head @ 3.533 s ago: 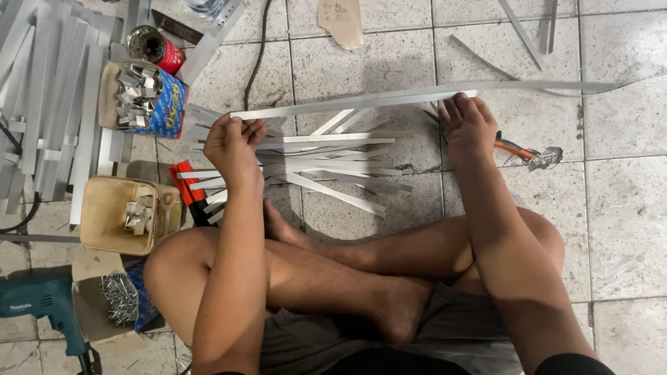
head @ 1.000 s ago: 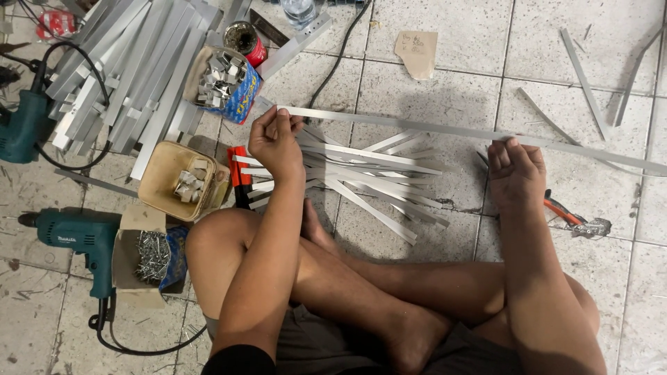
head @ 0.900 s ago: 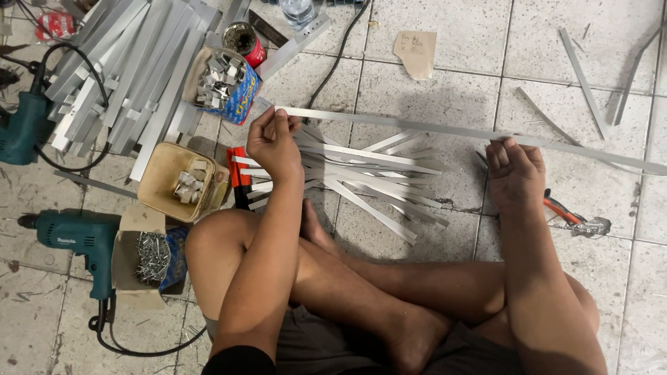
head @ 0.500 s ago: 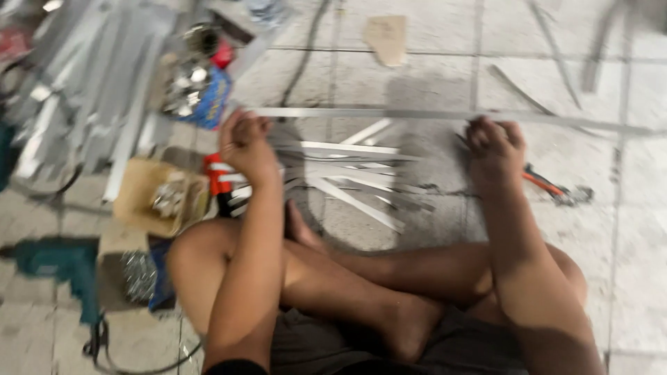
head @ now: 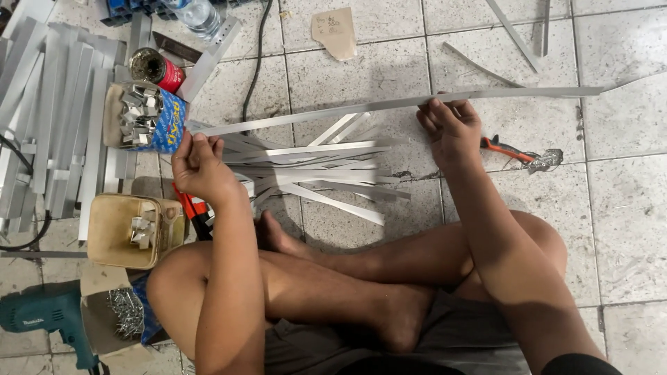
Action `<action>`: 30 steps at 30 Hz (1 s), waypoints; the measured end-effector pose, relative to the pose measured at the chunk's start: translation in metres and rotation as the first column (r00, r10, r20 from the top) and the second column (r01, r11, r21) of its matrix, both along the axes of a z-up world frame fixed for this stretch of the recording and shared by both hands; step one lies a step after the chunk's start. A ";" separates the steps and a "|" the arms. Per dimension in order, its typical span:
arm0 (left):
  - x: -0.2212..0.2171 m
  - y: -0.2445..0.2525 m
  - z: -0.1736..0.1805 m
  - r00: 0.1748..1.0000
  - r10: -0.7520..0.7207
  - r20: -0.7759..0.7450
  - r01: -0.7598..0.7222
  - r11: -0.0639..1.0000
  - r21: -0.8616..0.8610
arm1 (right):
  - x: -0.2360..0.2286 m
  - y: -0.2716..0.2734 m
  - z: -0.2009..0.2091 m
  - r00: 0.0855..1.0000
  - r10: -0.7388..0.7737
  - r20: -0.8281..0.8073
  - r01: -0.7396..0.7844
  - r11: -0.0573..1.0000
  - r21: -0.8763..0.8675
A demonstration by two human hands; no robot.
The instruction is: The person sits on the floor and repeatedly cuts long metal strips into shorter segments using tin snips. The cut pieces are placed in a pile on the floor.
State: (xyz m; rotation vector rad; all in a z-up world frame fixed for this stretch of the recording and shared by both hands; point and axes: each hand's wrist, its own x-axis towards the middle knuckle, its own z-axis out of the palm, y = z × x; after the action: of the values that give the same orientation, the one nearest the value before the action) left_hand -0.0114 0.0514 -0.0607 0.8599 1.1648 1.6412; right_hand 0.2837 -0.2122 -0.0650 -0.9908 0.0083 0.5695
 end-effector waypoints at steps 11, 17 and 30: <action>0.001 -0.004 0.005 1.000 -0.026 0.018 0.026 1.000 -0.008 | -0.006 0.001 0.019 0.999 -0.030 -0.018 0.030 0.999 0.040; 0.000 -0.006 0.009 1.000 -0.014 0.026 0.015 0.999 -0.034 | -0.006 0.003 0.017 0.999 -0.029 -0.022 0.029 0.999 0.044; 0.001 -0.005 0.009 0.999 -0.006 0.035 0.008 0.999 -0.051 | -0.005 0.004 0.018 1.000 -0.025 -0.016 0.026 0.999 0.043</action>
State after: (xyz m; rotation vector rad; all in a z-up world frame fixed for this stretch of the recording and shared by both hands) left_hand -0.0107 0.0464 -0.0522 0.7996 1.1734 1.6082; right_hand 0.2783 -0.2083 -0.0474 -0.9434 0.0227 0.5524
